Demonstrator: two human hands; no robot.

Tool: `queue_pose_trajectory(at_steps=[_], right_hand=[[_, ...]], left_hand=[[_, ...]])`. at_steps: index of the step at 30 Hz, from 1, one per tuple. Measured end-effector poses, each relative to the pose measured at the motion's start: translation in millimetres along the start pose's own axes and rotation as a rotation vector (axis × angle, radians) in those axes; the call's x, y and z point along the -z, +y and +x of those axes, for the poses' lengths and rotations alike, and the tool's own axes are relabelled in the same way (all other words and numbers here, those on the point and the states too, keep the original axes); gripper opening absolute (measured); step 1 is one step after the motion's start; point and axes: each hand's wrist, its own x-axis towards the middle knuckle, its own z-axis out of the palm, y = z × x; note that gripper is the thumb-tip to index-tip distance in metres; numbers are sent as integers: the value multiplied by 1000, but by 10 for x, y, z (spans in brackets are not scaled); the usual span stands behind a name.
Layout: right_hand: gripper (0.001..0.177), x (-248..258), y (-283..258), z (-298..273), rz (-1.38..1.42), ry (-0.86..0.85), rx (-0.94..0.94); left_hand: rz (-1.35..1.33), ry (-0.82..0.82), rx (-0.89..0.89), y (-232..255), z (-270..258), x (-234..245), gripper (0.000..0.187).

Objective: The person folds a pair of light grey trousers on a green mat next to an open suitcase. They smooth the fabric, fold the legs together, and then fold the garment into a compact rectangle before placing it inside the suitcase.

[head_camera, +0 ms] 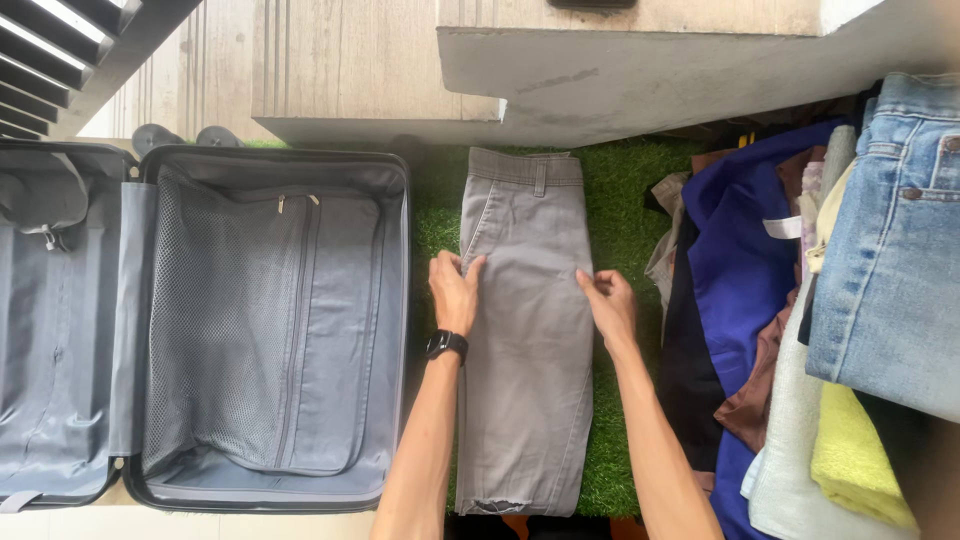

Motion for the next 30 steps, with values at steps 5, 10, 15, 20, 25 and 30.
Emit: queue_pose_trajectory(at_steps=[5, 10, 15, 20, 25, 30], right_hand=[[52, 61, 150, -245, -150, -10, -74], [57, 112, 358, -374, -40, -165, -87], [46, 140, 547, -371, 193, -306, -166], [37, 72, 628, -305, 144, -212, -131], [37, 109, 531, -405, 162, -156, -164], [44, 331, 613, -480, 129, -322, -199]], left_hand=[[-23, -36, 65, -134, -262, 84, 41], [44, -162, 68, -393, -415, 80, 41], [-137, -250, 205, -505, -424, 147, 36], [-89, -183, 232, -474, -430, 126, 31], [-186, -199, 329, -533, -475, 111, 32], [-292, -332, 326, -690, -590, 258, 44]])
